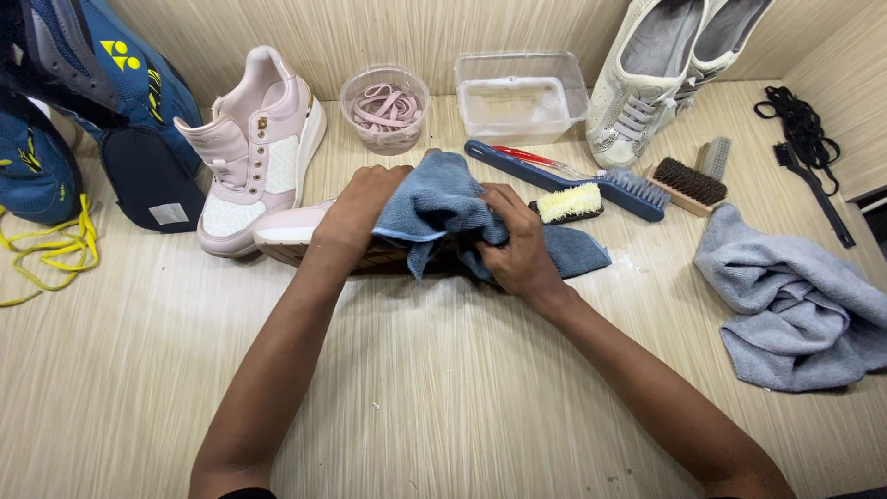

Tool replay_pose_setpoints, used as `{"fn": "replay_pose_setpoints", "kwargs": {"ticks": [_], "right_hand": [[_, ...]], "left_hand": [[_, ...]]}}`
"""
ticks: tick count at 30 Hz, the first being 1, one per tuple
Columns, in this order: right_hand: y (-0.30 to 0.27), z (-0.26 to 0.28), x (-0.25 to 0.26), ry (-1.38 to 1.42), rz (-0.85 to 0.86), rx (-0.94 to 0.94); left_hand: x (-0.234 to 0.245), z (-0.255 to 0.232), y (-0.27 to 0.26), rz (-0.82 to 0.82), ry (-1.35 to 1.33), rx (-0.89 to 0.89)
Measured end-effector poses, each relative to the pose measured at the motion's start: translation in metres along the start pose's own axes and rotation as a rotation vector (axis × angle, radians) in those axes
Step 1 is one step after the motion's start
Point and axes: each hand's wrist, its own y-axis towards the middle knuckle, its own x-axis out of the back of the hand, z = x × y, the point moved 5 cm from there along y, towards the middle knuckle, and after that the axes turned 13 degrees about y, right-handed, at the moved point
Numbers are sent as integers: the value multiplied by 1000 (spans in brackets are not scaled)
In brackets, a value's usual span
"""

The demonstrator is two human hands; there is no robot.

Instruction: The person scrubs the toe box and heel of a pink sneaker using a blue brush, a sponge, and a red toothbrush, then wipes the surfaces with a cloth. The shoe is rotated to access different areas during cleaning.

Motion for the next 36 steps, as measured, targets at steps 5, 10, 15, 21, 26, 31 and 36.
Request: {"fn": "replay_pose_setpoints", "kwargs": {"ticks": [5, 10, 15, 21, 26, 31, 36], "right_hand": [[-38, -40, 25, -659, 233, -179], [-31, -33, 42, -303, -35, -203], [-34, -23, 71, 25, -422, -24], [-66, -76, 88, -148, -622, 155], [-54, -67, 93, 73, -692, 77], [-30, -6, 63, -18, -437, 222], [-40, 8, 24, -264, 27, 272]], "left_hand": [[90, -5, -22, 234, -194, -22], [103, -7, -25, 143, -135, -6], [103, -26, -23, 22, -103, 10], [107, -51, -30, -27, 57, 3], [104, -50, -26, -52, 102, -2], [101, -48, -25, -54, 106, 4], [96, -50, -25, -52, 127, 5]]}}
